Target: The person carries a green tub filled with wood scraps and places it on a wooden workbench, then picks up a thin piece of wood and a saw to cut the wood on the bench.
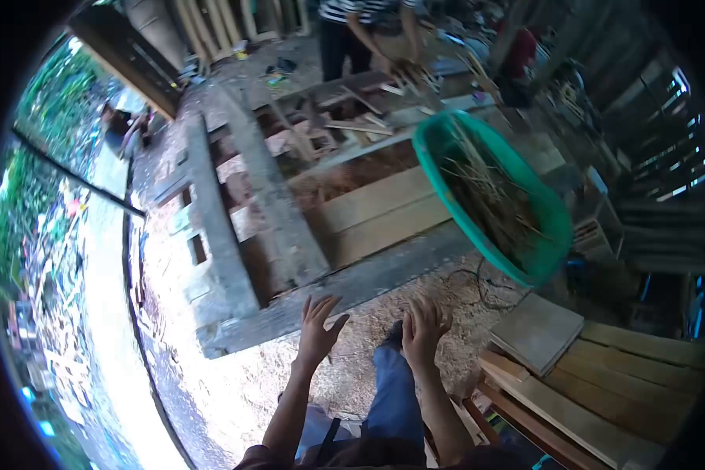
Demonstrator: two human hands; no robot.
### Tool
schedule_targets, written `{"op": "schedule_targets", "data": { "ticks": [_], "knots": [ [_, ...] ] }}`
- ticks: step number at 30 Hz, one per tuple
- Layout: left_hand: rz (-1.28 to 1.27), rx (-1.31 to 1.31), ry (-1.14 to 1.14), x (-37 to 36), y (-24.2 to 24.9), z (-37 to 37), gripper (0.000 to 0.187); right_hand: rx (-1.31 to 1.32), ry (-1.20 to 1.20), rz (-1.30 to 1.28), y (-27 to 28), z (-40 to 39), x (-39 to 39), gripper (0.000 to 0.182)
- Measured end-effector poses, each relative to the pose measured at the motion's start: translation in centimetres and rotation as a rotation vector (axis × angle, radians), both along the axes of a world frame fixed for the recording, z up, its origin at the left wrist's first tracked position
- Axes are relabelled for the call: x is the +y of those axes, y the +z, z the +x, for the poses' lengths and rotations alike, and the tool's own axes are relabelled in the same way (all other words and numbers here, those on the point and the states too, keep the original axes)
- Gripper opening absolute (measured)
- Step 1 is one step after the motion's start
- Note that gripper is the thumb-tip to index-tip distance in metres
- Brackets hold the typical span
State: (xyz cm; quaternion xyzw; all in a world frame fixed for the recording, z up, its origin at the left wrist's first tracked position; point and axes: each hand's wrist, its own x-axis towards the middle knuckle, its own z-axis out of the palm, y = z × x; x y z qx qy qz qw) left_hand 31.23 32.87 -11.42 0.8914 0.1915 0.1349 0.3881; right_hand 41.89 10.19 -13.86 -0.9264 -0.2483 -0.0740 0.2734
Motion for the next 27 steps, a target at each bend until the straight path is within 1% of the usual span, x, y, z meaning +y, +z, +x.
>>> {"op": "schedule_targets", "data": {
  "ticks": [2,4,6,7,9,11,14,15,16,18,20,22,23,24,25,26,27],
  "knots": [
    [-0.004,-0.025,0.068,3.1,1.2,-7.0,0.047,0.039,0.071,0.000,0.7,-5.6,3.7,0.040],
    [-0.013,-0.055,0.113,6.2,1.9,-15.0,0.046,-0.020,0.135,0.027,2.6,-11.6,7.9,0.037],
    [-0.011,-0.083,0.163,9.1,2.7,-23.6,0.044,0.020,0.211,0.061,4.5,-18.5,11.8,0.036],
    [-0.014,-0.078,0.181,10.3,3.7,-28.1,0.044,-0.020,0.241,0.072,4.5,-22.1,13.8,0.037],
    [-0.046,-0.053,0.261,12.8,6.5,-36.8,0.042,0.032,0.302,0.066,5.1,-29.4,17.6,0.037],
    [-0.059,-0.035,0.315,13.7,6.6,-41.4,0.042,0.057,0.324,0.086,6.3,-32.3,20.3,0.038],
    [-0.141,0.020,0.432,17.2,8.8,-50.7,0.036,0.010,0.417,0.063,7.8,-40.2,26.0,0.040],
    [-0.116,-0.015,0.455,18.4,9.1,-53.0,0.037,0.030,0.450,0.074,8.5,-42.1,27.7,0.041],
    [-0.092,-0.051,0.477,19.5,8.9,-54.9,0.037,0.022,0.451,0.076,9.1,-43.6,29.4,0.041],
    [-0.140,-0.106,0.501,22.3,8.7,-57.4,0.037,0.080,0.489,0.063,9.6,-45.9,32.5,0.040],
    [-0.193,-0.143,0.515,25.3,8.8,-58.7,0.037,0.081,0.516,0.072,9.6,-47.3,35.6,0.039],
    [-0.168,-0.165,0.502,28.7,8.0,-59.5,0.037,0.075,0.500,0.040,10.1,-48.4,39.0,0.039],
    [-0.196,-0.168,0.484,30.8,7.7,-59.8,0.037,0.105,0.508,0.022,10.4,-48.7,40.8,0.039],
    [-0.219,-0.171,0.458,33.2,7.4,-59.9,0.038,0.095,0.497,0.035,10.0,-49.0,42.9,0.039],
    [-0.281,-0.107,0.460,35.6,7.3,-60.0,0.038,0.103,0.476,0.021,9.2,-49.2,44.9,0.039],
    [-0.182,-0.174,0.416,38.2,6.5,-59.9,0.038,0.118,0.462,0.004,8.1,-49.4,47.2,0.040],
    [-0.170,-0.175,0.396,40.8,6.5,-59.9,0.038,0.146,0.460,0.075,6.6,-49.5,49.6,0.040]
  ]
}}
